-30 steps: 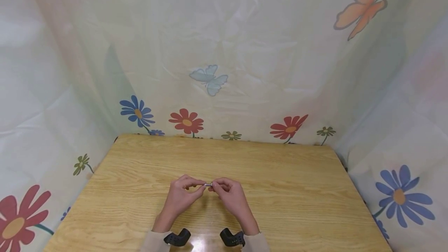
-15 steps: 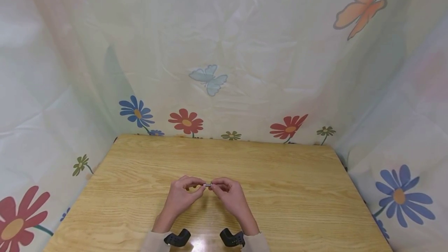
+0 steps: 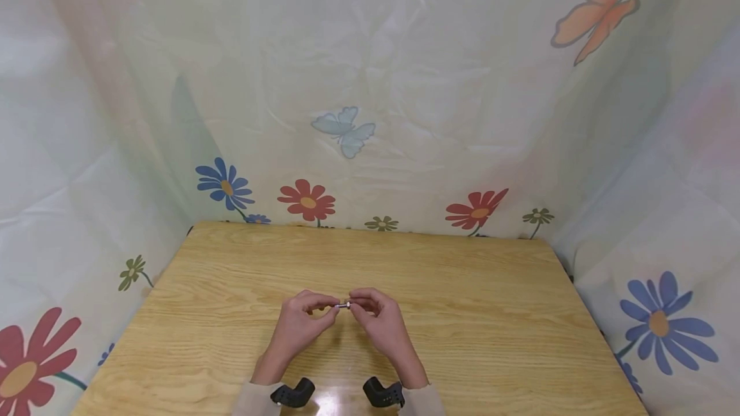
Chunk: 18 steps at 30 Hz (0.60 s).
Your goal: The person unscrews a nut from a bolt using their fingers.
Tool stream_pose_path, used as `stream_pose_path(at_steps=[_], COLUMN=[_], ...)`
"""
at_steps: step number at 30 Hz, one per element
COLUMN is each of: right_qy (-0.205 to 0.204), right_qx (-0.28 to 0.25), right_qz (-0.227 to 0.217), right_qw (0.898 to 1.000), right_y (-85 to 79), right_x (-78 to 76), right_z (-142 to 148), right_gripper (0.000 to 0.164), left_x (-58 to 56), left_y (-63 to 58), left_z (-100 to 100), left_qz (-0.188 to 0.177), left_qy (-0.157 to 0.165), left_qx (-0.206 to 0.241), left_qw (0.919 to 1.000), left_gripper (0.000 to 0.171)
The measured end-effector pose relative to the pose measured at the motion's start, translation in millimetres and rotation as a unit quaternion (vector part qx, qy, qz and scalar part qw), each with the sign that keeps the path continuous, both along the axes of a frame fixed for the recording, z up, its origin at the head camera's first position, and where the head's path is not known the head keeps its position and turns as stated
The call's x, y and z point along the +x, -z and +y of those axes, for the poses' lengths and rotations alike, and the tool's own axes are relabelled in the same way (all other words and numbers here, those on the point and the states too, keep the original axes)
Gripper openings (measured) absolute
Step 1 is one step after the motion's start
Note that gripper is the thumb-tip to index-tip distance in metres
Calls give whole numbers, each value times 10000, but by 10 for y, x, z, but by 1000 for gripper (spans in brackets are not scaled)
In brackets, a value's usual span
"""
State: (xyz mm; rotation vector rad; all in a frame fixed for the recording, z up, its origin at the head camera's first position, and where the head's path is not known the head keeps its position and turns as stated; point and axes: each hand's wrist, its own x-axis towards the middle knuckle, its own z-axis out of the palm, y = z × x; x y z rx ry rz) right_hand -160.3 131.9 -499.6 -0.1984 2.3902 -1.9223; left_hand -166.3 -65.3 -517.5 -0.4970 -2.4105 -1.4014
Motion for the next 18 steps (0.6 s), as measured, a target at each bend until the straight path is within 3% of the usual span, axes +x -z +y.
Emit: stream_pose_path(at_steps=[6,11,18], right_qy=[-23,233,346], right_qx=[-303,-454,-253], right_qz=[79,134,62], right_qw=[9995,9986,9991], right_y=[-39,-34,17], right_x=[2,1,-1], right_z=[4,-4,-4], right_gripper=[23,26,31], left_x=[12,11,5], left_y=[-3,-14,-12], left_z=[-4,-12,-31], left_qz=[51,175,208], left_qy=[19,22,-6], left_qx=[-72,-181,-174], left_qw=[10000,9997,9996], left_gripper=[12,12,12])
